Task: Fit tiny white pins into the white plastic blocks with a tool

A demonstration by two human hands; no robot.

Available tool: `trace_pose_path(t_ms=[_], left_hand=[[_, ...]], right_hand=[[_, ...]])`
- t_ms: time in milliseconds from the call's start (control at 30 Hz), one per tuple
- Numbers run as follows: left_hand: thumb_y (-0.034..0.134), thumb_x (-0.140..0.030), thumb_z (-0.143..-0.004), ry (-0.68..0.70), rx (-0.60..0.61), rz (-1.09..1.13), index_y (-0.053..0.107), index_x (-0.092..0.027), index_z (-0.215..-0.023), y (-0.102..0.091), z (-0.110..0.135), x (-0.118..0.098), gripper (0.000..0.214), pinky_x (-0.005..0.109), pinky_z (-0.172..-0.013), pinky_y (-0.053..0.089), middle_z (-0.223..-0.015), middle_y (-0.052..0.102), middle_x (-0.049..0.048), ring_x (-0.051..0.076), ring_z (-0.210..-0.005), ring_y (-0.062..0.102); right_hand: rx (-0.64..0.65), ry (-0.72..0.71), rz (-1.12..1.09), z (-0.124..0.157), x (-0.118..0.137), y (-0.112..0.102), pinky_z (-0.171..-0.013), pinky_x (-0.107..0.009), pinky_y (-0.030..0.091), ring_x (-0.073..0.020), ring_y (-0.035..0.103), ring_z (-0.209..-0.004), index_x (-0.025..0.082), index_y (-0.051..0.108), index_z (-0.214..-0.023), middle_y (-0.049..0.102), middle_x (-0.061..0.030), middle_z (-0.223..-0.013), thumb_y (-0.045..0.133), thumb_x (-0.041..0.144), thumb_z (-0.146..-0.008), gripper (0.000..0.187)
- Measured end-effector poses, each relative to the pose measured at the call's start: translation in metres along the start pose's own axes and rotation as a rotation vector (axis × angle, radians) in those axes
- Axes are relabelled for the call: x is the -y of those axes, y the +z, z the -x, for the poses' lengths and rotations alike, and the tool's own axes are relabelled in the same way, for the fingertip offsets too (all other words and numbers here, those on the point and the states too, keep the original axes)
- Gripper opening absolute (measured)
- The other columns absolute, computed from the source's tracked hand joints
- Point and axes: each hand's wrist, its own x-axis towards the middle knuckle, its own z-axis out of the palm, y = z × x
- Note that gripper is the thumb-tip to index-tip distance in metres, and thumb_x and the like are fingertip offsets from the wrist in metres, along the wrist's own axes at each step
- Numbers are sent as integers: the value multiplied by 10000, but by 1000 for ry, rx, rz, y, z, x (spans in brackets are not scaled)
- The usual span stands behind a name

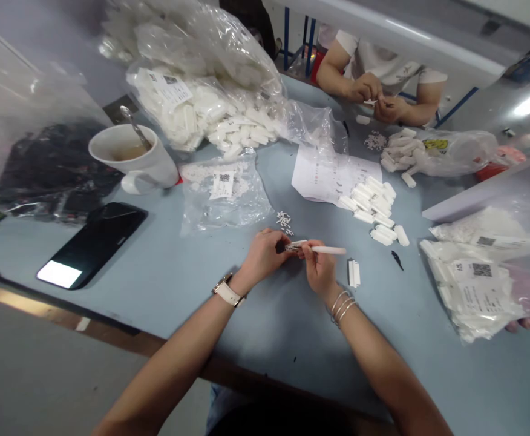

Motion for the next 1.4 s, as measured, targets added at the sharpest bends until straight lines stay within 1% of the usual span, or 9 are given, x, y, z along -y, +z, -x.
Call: trace_pose_path(t_ms=[267,467,600,700,833,1000,1200,1300,1400], left_hand=[[719,-249,-720,28,-10,-7,624,-191,-737,0,0,1,113,322,-706,442,-718,631,15,184,-738,565],[705,-272,-727,40,-17,-16,618,-197,-724,1,0,2,115,323,-704,446,-709,642,15,188,-744,576],[709,-266,-728,34,-10,-18,620,-194,-733,0,0,1,114,310,-694,441,-719,643,17,185,-748,576],[716,-257,-723,28,-10,-19,621,-188,-731,0,0,1,117,314,-692,437,-718,639,20,190,-745,572],[718,-263,-721,28,-14,-9,624,-189,-740,1,0,1,121,321,-703,437,-714,635,16,188,-734,566],[707,-229,-719,24,-6,-12,621,-190,-729,0,0,1,95,321,-706,434,-729,643,19,190,-746,568],[712,-267,-728,23,-5,0,625,-189,-742,1,0,1,117,320,-706,430,-693,626,8,182,-727,556],[704,-262,-740,28,-5,-2,627,-184,-751,1,0,1,111,321,-710,426,-709,633,9,187,-743,557],[702,-250,-738,34,-3,-2,622,-184,-745,0,1,0,105,318,-707,428,-723,638,10,187,-749,561]], right_hand=[[-17,11,-74,3,-4,-1,-625,-278,509,-146,623,-637,209,557,-854,640,-13,-713,385,409,-961,285],[11,-20,-31,-1,0,-1,-632,-275,507,-148,622,-645,209,557,-861,650,-23,-730,362,393,-965,288],[32,-82,31,-3,4,-2,-656,-272,508,-148,627,-666,202,573,-852,652,-32,-746,348,360,-968,299],[24,-109,44,-2,4,-2,-661,-276,511,-156,635,-685,196,584,-854,655,-42,-761,354,341,-967,294],[-7,-102,28,0,0,-1,-643,-275,516,-152,634,-675,197,587,-874,656,-40,-774,353,366,-969,304],[12,-75,18,1,-1,-1,-638,-274,513,-151,625,-661,206,585,-853,644,-27,-738,359,390,-966,312],[13,-74,-46,3,-3,-2,-653,-281,526,-150,635,-679,206,582,-892,655,-40,-795,369,386,-966,288],[27,-83,-26,2,-2,-2,-673,-286,526,-153,633,-698,204,587,-883,655,-41,-788,358,404,-968,316],[25,-92,5,0,-1,-1,-659,-275,521,-146,624,-674,202,590,-875,650,-33,-762,343,419,-970,342]])
